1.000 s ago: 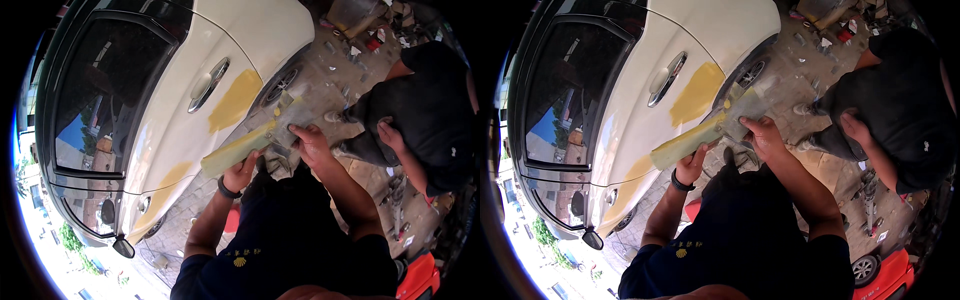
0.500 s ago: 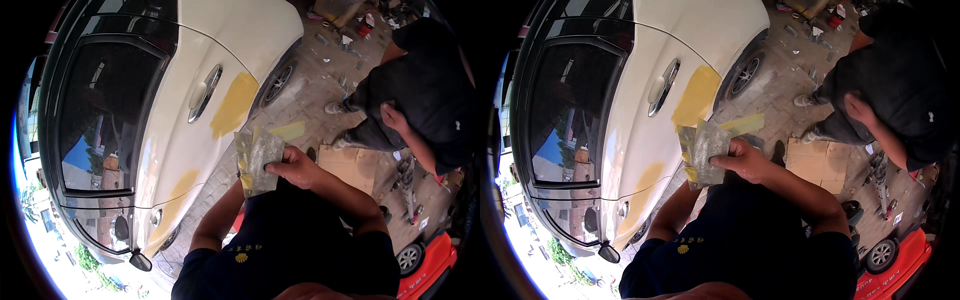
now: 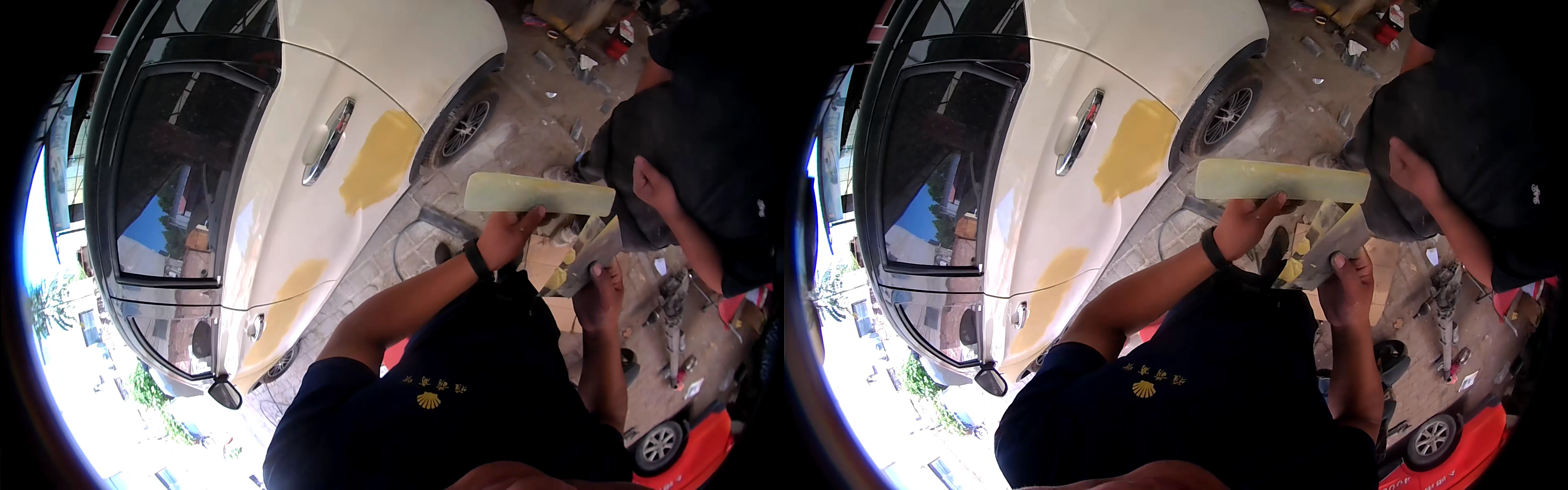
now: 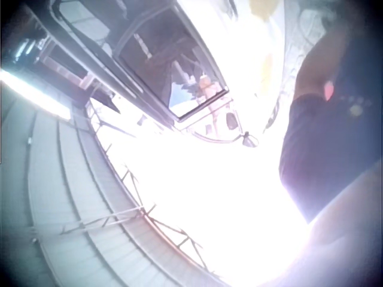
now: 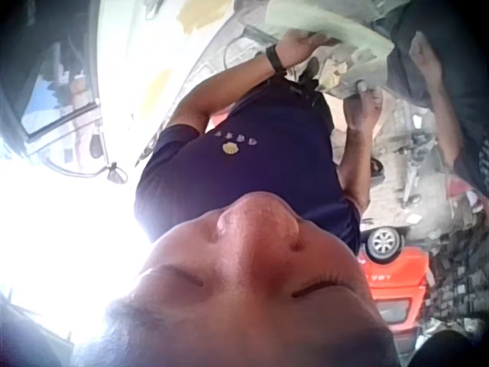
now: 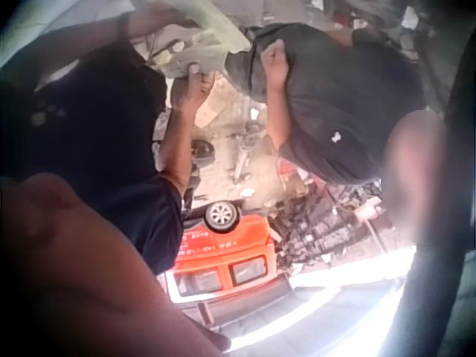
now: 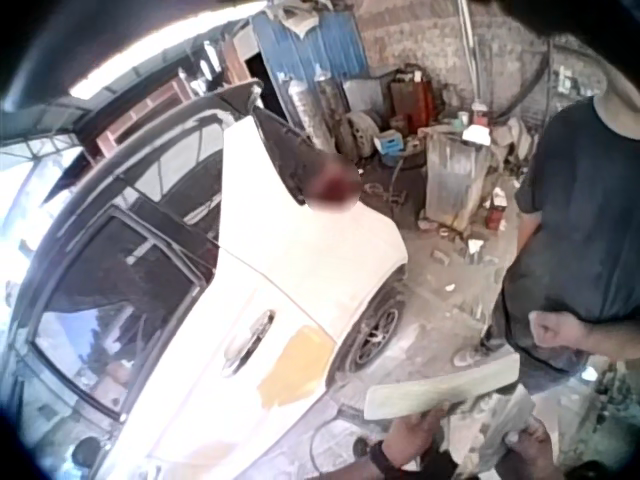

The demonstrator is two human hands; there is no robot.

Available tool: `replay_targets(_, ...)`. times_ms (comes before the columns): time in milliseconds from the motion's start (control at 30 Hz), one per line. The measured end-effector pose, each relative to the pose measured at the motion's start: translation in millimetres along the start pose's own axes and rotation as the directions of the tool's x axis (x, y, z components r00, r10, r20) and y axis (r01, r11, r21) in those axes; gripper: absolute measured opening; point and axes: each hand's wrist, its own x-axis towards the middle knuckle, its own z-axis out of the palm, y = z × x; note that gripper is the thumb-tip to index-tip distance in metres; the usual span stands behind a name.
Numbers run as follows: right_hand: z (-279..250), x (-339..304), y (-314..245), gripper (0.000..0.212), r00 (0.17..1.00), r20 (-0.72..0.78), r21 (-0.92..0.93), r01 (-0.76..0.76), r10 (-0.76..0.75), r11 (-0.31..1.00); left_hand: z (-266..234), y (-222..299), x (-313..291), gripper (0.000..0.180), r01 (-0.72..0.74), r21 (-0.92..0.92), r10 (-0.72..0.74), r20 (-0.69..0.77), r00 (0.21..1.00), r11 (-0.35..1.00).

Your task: The person applies a yellow paste to a white car door using a putty knife, spreading it evenly over a specific area. They repeatedly scrape the knife to remove excess material and continue smoothing the paste across the surface.

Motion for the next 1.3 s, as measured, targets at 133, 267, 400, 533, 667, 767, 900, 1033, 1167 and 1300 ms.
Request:
replay_targets(133, -32, -8, -12, 0.038, 1.000, -0.026, 0.082, 0.019, -0.017, 0.996, 41, -10, 21, 0.028, 0.000, 0.011, 0.000, -0.015, 1.000, 1.000)
replay_targets(267, -56, -16, -22, 0.032, 0.998, -0.020, 0.145, -0.048, 0.052, 0.988, 65, -9, 33, 0.031, 0.007, -0.096, -0.008, -0.015, 1.000, 0.995)
replay_targets(400, -65, -32, -18, 0.030, 0.982, -0.015, 0.093, -0.188, 0.190, 0.978, 88, -11, 38, 0.036, 0.005, -0.172, -0.009, -0.023, 1.000, 0.985)
replay_targets(533, -74, -45, -14, 0.032, 0.979, 0.037, 0.118, -0.204, 0.201, 0.972, 105, -16, 45, 0.035, 0.044, -0.171, -0.065, -0.122, 0.990, 0.984)
replay_targets(667, -61, -41, -17, 0.033, 0.995, 0.017, 0.139, -0.100, 0.099, 0.985, 104, -19, 45, 0.036, 0.016, 0.050, -0.011, -0.104, 0.995, 0.999)
replay_targets(767, -56, -31, -17, 0.038, 1.000, -0.023, 0.121, 0.000, 0.003, 0.993, 106, -6, 41, 0.043, -0.083, 0.239, 0.062, 0.094, 0.994, 0.968)
replay_targets(900, -39, -11, -16, 0.036, 0.992, 0.013, 0.144, 0.122, -0.126, 0.982, 67, -33, -11, 0.044, 0.064, -0.086, -0.046, 0.194, 0.980, 0.994)
replay_targets(1033, 8, 17, -9, 0.032, 0.997, 0.029, 0.234, 0.062, -0.071, 0.970, 61, -4, -84, 0.036, -0.057, -0.202, 0.059, 0.003, 0.998, 0.978)
replay_targets(1167, 40, 42, 15, 0.028, 0.996, 0.063, 0.258, -0.084, 0.070, 0.963, 54, 25, -95, 0.017, -0.223, 0.241, 0.279, -0.227, 0.933, 0.944)
replay_targets(1300, 78, 59, 46, 0.026, 0.985, 0.127, 0.146, -0.139, 0.120, 0.979, -7, -2, -111, 0.025, -0.396, -0.235, 0.314, -0.320, 0.894, 0.888)
